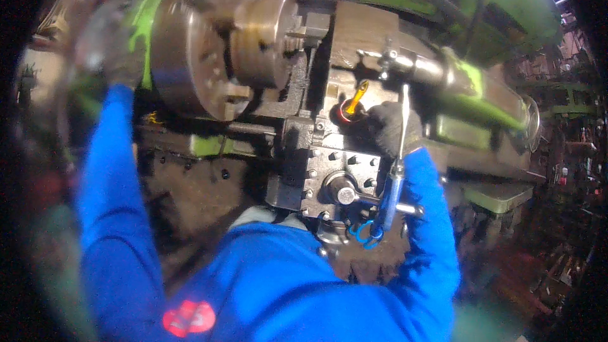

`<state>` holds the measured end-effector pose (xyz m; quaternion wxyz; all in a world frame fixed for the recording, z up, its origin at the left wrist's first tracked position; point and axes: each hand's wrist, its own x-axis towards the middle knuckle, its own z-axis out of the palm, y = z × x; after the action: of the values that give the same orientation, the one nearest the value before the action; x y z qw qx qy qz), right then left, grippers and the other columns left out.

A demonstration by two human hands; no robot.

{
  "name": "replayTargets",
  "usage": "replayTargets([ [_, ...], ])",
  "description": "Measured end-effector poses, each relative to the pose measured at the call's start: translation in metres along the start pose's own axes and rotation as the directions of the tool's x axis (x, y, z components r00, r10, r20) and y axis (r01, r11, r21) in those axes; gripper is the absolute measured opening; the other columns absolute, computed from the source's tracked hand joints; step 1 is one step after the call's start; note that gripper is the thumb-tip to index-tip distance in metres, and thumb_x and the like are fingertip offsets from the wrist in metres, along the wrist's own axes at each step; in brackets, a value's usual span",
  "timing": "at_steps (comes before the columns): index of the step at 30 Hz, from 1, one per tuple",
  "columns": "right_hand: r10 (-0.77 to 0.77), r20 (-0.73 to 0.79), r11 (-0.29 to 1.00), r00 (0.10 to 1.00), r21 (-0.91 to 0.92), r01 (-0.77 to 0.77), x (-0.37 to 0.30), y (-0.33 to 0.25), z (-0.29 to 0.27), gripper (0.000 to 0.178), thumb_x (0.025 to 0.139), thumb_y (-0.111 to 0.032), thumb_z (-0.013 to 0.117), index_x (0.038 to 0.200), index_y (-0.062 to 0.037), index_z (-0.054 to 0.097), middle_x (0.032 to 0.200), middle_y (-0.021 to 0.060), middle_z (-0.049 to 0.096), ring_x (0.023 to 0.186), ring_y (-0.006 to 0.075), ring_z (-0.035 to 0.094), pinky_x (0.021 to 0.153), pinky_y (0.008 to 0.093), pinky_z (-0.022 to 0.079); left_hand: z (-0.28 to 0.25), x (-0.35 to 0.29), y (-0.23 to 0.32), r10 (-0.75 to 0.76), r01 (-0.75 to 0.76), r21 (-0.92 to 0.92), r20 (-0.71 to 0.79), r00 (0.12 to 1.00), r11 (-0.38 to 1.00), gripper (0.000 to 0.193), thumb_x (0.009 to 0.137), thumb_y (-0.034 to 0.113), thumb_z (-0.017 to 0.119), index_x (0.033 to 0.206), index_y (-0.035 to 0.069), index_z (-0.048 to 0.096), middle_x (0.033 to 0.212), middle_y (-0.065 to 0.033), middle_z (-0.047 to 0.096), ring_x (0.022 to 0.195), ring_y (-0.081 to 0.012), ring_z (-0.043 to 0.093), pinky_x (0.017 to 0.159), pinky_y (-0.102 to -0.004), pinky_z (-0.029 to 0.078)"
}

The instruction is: The person operates a green metal lathe in a workshop, using a wrench to tighten the chuck and adjusting the tool post. They then engage the machine to cut a cylindrical metal workpiece, creating metal shavings.

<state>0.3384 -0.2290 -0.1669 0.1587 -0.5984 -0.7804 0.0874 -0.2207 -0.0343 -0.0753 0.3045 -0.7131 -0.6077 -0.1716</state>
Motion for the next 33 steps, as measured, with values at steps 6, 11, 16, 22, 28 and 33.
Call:
replayTargets([
  [6,0.421,0.087,0.863,0.903,0.269,-0.428,-0.002,0.001,0.007,0.012,0.083,-0.007,0.071,0.092,-0.0002,0.072,0.084,0.0143,0.072,0.074,0.0231,0.069,0.071,0.0346,0.054,-0.004,0.001,0.003,-0.01,0.011,-0.051,0.009,1.0,0.999,0.034,0.09,0.031,0.065,0.116,0.009,0.066,0.122,-0.0155,0.064,0.117,-0.0344,0.058,0.103,-0.0451,0.044],
  [11,0.444,0.042,0.783,0.895,0.468,-0.411,-0.018,0.033,0.025,0.024,0.089,-0.01,0.07,0.109,0.0028,0.067,0.092,0.0106,0.073,0.088,0.0164,0.068,0.078,0.0305,0.054,-0.004,0.002,0.008,-0.023,0.024,-0.086,0.018,1.0,0.996,0.033,0.09,0.029,0.067,0.116,0.009,0.066,0.12,-0.0155,0.065,0.116,-0.0348,0.058,0.102,-0.0451,0.045],
  [16,0.415,-0.151,0.892,0.897,0.264,-0.368,-0.021,0.007,0.008,0.024,0.086,-0.022,0.073,0.102,-0.005,0.073,0.086,0.0178,0.073,0.078,0.0279,0.073,0.073,0.0374,0.056,-0.007,-0.001,0.007,-0.054,0.058,-0.105,0.038,0.998,0.993,0.031,0.089,0.026,0.068,0.114,0.008,0.066,0.119,-0.0156,0.065,0.116,-0.0347,0.059,0.101,-0.0455,0.045],
  [22,0.552,-0.057,0.782,0.832,0.38,-0.493,-0.025,0.018,0.016,0.024,0.086,-0.019,0.075,0.1,0.0007,0.073,0.086,0.0124,0.075,0.075,0.0173,0.071,0.069,0.0327,0.056,-0.007,0.0,0.007,-0.029,0.03,-0.071,0.006,1.0,0.997,0.03,0.088,0.025,0.069,0.113,0.008,0.066,0.118,-0.0155,0.065,0.116,-0.0341,0.059,0.102,-0.0447,0.045],
  [28,0.669,0.152,0.391,0.727,0.76,-0.518,-0.041,0.037,0.027,0.02,0.089,-0.022,0.075,0.088,-0.0025,0.074,0.071,0.0012,0.065,0.061,0.0081,0.056,0.052,0.0259,0.045,-0.005,0.001,0.008,-0.029,0.029,-0.084,0.003,1.0,0.996,0.03,0.089,0.025,0.068,0.114,0.009,0.066,0.118,-0.0156,0.065,0.116,-0.034,0.059,0.102,-0.0445,0.045],
  [33,0.709,0.07,0.448,0.702,0.724,-0.524,-0.033,0.003,0.007,0.026,0.088,-0.027,0.077,0.093,-0.0019,0.074,0.074,0.0048,0.069,0.064,0.0094,0.058,0.055,0.0286,0.047,-0.008,0.0,0.009,-0.013,0.012,-0.08,-0.013,1.0,0.997,0.031,0.089,0.027,0.068,0.114,0.009,0.066,0.118,-0.0157,0.065,0.116,-0.034,0.059,0.101,-0.0449,0.045],
])
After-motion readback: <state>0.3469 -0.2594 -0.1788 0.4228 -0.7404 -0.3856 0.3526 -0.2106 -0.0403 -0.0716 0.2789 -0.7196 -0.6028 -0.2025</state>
